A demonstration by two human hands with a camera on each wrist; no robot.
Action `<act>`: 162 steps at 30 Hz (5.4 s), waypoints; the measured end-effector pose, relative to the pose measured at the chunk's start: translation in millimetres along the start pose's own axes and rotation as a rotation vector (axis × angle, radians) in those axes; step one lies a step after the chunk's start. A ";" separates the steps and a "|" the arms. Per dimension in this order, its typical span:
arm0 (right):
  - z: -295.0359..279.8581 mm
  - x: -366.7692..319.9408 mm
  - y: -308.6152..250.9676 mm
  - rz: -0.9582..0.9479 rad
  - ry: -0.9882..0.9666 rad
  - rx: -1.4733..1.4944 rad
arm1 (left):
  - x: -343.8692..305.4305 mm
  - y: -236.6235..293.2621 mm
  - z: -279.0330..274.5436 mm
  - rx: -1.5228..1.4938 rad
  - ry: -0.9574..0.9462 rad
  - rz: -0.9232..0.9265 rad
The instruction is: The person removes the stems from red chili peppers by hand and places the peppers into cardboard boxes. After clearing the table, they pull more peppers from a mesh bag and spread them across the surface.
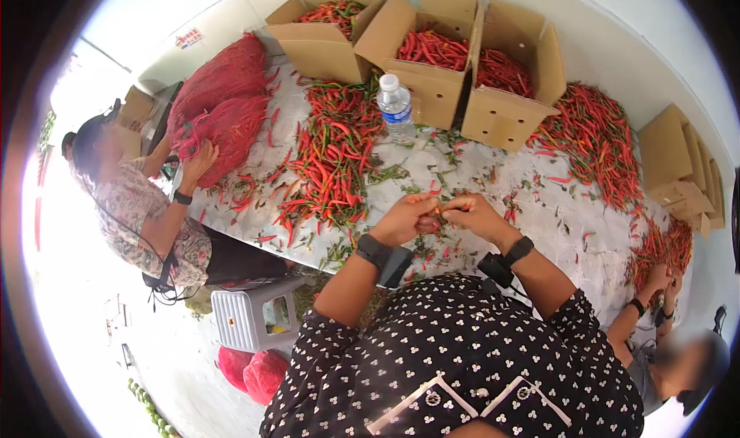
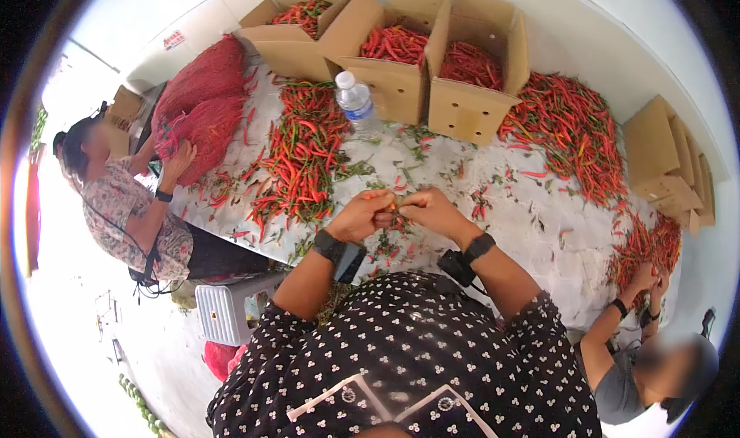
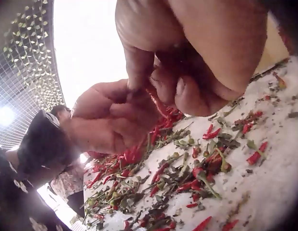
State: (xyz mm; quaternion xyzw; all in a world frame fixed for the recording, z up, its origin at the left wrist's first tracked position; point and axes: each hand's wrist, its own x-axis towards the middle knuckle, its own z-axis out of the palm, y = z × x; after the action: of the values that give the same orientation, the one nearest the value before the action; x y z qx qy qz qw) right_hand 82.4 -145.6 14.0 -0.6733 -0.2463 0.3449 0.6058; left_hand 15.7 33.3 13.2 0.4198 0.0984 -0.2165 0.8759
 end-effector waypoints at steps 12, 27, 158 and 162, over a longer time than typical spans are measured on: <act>-7.8 5.7 4.8 0.216 0.011 0.323 | 5.4 -5.8 -14.9 -0.227 -0.056 0.050; 1.8 16.0 23.7 -0.070 0.204 -0.279 | 7.1 -9.5 -5.7 -0.095 -0.005 0.131; 61.5 0.6 47.7 0.454 -0.490 -0.019 | -165.9 -73.2 -69.2 1.764 0.783 0.592; 38.0 -6.5 48.4 0.401 -0.241 0.099 | -119.3 -49.6 -74.1 1.783 1.005 0.529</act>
State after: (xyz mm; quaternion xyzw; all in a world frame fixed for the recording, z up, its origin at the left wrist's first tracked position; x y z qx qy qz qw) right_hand 45.0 -132.8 -33.8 -0.6321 -0.1611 0.5480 0.5237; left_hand -112.3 98.9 -25.5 0.9608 0.1604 0.1859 0.1287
